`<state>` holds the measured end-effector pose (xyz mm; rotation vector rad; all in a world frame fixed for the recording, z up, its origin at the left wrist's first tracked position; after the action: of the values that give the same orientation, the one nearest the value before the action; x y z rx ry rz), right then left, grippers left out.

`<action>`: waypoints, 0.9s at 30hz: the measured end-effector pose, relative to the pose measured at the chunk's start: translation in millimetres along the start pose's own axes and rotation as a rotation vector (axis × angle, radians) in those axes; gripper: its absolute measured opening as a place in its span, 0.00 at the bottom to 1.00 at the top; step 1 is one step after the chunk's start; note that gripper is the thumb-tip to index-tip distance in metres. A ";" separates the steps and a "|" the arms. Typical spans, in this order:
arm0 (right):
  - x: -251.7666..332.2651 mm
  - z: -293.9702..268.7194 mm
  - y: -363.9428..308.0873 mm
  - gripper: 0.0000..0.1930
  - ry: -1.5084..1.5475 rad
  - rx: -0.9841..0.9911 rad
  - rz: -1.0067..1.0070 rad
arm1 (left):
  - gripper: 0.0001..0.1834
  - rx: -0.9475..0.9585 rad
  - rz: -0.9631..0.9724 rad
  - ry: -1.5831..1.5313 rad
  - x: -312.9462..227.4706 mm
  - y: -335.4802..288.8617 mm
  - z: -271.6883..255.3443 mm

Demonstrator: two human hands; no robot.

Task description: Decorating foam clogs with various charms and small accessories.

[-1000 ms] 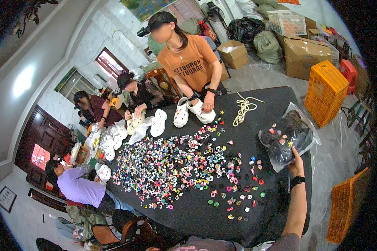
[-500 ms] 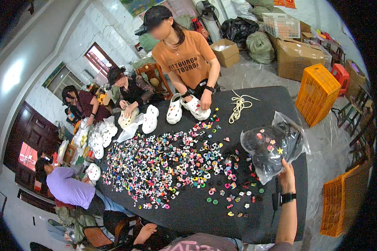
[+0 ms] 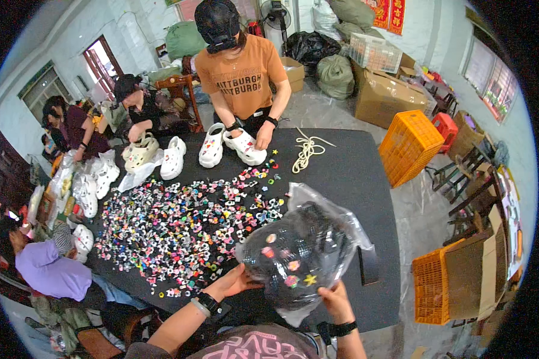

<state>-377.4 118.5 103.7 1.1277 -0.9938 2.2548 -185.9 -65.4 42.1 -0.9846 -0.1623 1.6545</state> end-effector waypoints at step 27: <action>-58.9 -9.0 -1.2 0.16 -1.097 0.273 -0.227 | 0.27 -0.441 0.189 -0.427 -11.8 -68.2 -124.5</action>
<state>-347.1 122.7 52.5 2.5558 -0.8104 1.5239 -51.9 -99.3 7.8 -0.9744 -0.7661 2.0393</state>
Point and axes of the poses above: each hand's wrist, its own y-axis towards the middle knuckle, its own z-axis out of the palm, x = y × z, the point moved 10 cm from there along y, towards the middle knuckle, and after that the axes turned 13 degrees about -x, right-handed, at the moved point
